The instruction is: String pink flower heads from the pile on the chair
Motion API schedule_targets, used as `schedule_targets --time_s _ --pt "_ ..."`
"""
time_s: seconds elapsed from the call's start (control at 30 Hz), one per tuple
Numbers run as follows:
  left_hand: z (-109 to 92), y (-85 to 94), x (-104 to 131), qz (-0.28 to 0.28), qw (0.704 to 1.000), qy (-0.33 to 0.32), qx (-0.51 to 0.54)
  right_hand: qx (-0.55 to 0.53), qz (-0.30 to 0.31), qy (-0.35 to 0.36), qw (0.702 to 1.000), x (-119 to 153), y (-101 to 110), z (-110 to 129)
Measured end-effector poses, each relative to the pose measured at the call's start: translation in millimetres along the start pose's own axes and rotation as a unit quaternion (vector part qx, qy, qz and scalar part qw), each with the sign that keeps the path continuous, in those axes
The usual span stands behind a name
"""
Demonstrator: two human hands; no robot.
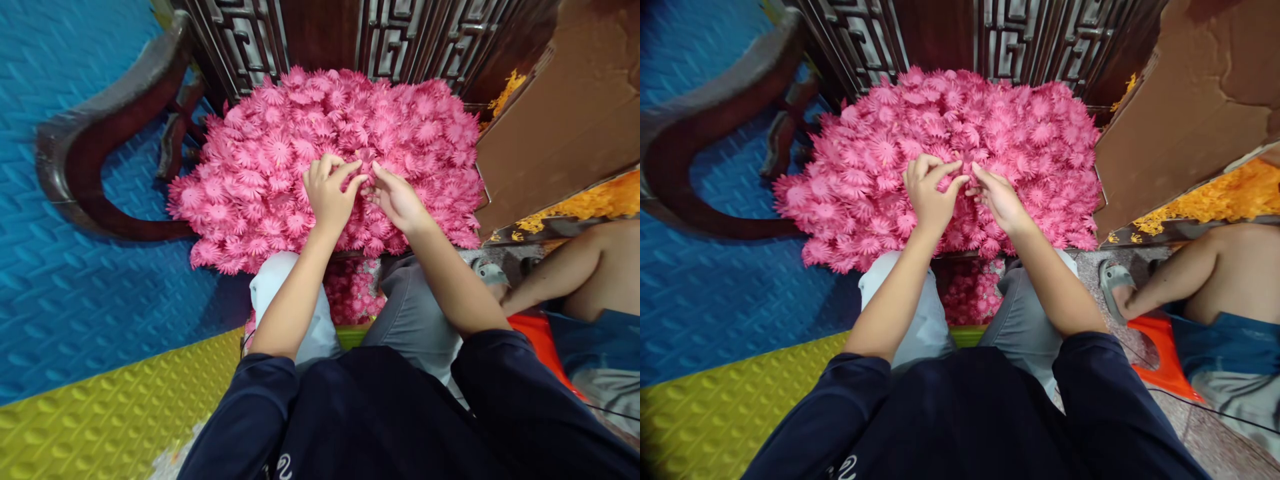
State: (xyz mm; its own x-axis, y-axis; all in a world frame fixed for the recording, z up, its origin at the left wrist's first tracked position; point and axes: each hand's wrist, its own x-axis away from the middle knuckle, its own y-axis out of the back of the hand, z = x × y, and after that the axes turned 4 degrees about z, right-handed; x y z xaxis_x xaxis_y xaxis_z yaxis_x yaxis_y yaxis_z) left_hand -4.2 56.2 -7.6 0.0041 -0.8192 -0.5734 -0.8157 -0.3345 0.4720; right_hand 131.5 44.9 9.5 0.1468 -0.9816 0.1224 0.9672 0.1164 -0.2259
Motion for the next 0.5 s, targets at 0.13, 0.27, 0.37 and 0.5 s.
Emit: schedule_targets --time_s 0.13,0.27,0.37,0.5 --pt "3.4 -2.9 2.2 -0.009 1.0 -0.022 -0.006 0.018 0.015 0.009 1.0 3.0 -1.8 -0.2" --pt "3.2 -4.3 3.0 -0.007 1.0 -0.023 0.0 0.025 0.018 0.012 0.999 3.4 -0.5 -0.9" --pt "0.8 -4.2 3.2 -0.004 1.0 -0.02 0.001 0.023 0.016 0.007 1.0 3.5 0.1 -1.0" --pt "-0.6 -5.1 3.9 -0.003 1.0 -0.025 0.008 0.011 0.017 -0.003 1.0 2.5 -0.2 -1.9"
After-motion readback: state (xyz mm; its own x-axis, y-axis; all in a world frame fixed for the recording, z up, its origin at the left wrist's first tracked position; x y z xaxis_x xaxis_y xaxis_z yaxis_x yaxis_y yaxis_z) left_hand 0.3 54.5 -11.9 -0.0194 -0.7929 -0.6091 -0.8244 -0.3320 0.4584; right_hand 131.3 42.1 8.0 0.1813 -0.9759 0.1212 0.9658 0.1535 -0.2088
